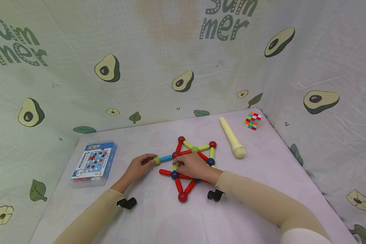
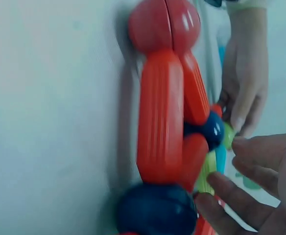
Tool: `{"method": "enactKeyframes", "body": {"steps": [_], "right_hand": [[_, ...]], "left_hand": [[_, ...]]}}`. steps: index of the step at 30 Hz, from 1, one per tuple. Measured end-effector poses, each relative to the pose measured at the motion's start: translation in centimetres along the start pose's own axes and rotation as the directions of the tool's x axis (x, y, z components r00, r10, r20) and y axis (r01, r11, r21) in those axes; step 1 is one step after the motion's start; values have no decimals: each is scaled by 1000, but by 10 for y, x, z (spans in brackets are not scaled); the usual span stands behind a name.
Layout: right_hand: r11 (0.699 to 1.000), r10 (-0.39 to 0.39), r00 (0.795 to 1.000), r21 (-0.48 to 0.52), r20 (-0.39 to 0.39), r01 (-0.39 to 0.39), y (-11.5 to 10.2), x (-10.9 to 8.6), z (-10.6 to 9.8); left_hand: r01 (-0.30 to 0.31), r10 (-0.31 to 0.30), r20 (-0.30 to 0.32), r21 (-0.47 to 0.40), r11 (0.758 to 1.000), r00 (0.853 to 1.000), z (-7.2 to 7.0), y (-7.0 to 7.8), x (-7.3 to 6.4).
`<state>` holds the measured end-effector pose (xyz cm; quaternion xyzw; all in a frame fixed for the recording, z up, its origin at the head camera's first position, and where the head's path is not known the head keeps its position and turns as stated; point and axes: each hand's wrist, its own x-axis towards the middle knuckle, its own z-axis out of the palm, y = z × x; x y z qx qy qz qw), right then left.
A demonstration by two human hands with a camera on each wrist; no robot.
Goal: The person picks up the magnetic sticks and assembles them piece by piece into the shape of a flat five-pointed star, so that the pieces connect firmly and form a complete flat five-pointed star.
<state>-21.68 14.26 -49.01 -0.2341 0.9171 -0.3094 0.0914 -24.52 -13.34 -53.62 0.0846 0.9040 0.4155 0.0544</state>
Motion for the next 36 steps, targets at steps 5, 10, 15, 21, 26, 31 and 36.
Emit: {"method": "enactKeyframes", "body": {"steps": [5,10,15,21,26,31,36], "right_hand": [[999,-30,998,-28,55,31,-2,-9,8],[998,-5,998,-66,58,9,-3,-10,15],[997,34,998,-68,44,-31,-5,-11,17],[996,40,999,-75,31,-37,-9,-12,17],[996,50,999,-75,21,-48,-11,-13,16],[996,39,999,-82,5,-38,-11,-13,16],[995,34,999,-90,-1,-34,-11,-13,18]], "left_hand": [[2,-2,19,-8,1000,1000,-1,0,0],[5,-5,44,-8,1000,999,-1,0,0],[-12,11,62,10,1000,998,-3,1,-1],[-7,6,71,23,1000,997,-3,2,-2],[-12,10,80,17,1000,997,-1,2,-3],[-28,27,77,3,1000,997,-1,2,-4],[-29,29,74,3,1000,997,-2,4,-5]]}}
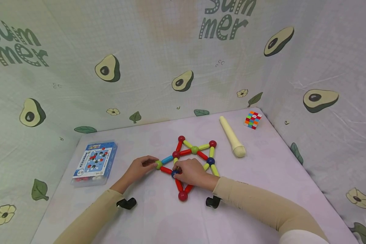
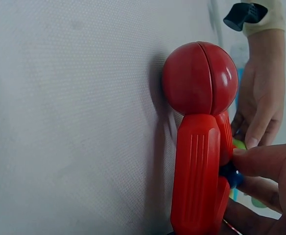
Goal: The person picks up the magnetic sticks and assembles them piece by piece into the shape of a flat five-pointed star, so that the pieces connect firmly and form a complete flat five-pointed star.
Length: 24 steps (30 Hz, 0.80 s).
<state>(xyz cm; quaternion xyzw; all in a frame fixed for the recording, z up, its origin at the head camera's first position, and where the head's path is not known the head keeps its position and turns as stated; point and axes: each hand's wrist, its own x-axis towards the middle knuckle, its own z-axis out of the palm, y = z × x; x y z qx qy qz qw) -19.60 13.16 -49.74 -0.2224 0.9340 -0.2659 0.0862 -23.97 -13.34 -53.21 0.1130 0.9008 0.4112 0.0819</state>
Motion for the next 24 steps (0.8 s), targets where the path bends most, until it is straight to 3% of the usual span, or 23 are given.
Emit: {"method": "enactKeyframes", "body": {"steps": [16,24], "right_hand": [[1000,-22,1000,-4,-18,22,1,0,2],[999,-17,1000,28,-11,17,1,0,1]], "left_hand": [[44,-44,9,-22,999,999,-1,-1,2],[38,-38,15,-7,999,999,-1,-1,3]]}}
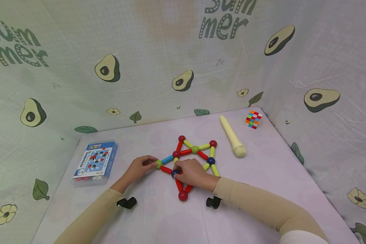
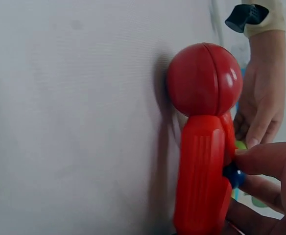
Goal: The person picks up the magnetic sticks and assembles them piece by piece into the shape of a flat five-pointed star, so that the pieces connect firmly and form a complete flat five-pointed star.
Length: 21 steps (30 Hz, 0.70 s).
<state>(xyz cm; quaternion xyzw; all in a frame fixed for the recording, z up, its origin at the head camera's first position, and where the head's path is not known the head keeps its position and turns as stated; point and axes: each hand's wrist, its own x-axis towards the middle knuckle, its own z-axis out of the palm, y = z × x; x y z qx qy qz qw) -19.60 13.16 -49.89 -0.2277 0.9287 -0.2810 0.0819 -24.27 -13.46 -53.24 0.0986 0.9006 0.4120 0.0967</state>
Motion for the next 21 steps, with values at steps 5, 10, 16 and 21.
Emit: {"method": "enactKeyframes", "body": {"steps": [5,10,16,21], "right_hand": [[1000,8,999,-3,39,-8,1,3,-3],[1000,-10,999,18,53,9,2,4,-3],[999,-4,999,50,48,2,2,3,-3],[998,8,998,63,59,-12,1,3,-4]], "left_hand": [[-3,2,27,16,1000,1000,-2,3,0],[-2,0,51,25,1000,999,-3,6,0],[-5,4,51,27,1000,999,-3,7,0],[-14,14,53,10,1000,999,-4,7,-1]]}}
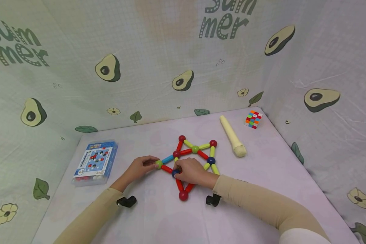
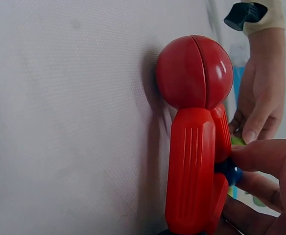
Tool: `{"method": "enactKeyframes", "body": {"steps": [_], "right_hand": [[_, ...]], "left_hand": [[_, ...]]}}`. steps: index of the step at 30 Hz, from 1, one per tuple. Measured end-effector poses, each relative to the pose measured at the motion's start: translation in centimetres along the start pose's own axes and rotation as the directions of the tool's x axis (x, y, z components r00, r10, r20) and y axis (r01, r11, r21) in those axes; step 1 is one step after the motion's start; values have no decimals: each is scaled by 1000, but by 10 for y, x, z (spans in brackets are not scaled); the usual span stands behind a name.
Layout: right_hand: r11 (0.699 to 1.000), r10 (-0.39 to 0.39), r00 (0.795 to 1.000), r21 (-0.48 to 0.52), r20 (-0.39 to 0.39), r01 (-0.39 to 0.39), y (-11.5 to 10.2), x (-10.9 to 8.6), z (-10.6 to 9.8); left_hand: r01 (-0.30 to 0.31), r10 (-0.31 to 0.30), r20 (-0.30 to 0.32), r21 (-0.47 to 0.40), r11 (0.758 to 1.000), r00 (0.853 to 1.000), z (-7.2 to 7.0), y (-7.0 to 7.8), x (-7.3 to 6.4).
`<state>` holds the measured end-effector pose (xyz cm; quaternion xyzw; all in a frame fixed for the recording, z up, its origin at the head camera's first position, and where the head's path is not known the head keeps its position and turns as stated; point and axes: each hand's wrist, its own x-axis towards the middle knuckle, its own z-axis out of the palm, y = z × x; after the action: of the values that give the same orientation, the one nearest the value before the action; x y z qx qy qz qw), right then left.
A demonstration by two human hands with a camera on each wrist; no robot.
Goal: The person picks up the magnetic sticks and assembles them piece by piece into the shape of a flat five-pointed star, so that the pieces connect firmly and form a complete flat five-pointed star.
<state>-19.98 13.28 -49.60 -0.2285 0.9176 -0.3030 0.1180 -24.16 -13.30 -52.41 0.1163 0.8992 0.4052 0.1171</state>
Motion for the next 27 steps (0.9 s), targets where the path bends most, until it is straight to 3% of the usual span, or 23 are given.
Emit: {"method": "enactKeyframes", "body": {"steps": [11,17,27], "right_hand": [[999,-21,1000,-26,4,21,4,-1,0],[999,-36,999,-5,34,36,9,-4,-5],[998,16,999,55,-39,-14,19,-6,-20]], "left_hand": [[-43,43,6,10,999,999,6,-2,3],[-20,21,-21,40,999,1000,8,-1,2],[56,-48,-112,70,996,993,-12,-11,1]]}}
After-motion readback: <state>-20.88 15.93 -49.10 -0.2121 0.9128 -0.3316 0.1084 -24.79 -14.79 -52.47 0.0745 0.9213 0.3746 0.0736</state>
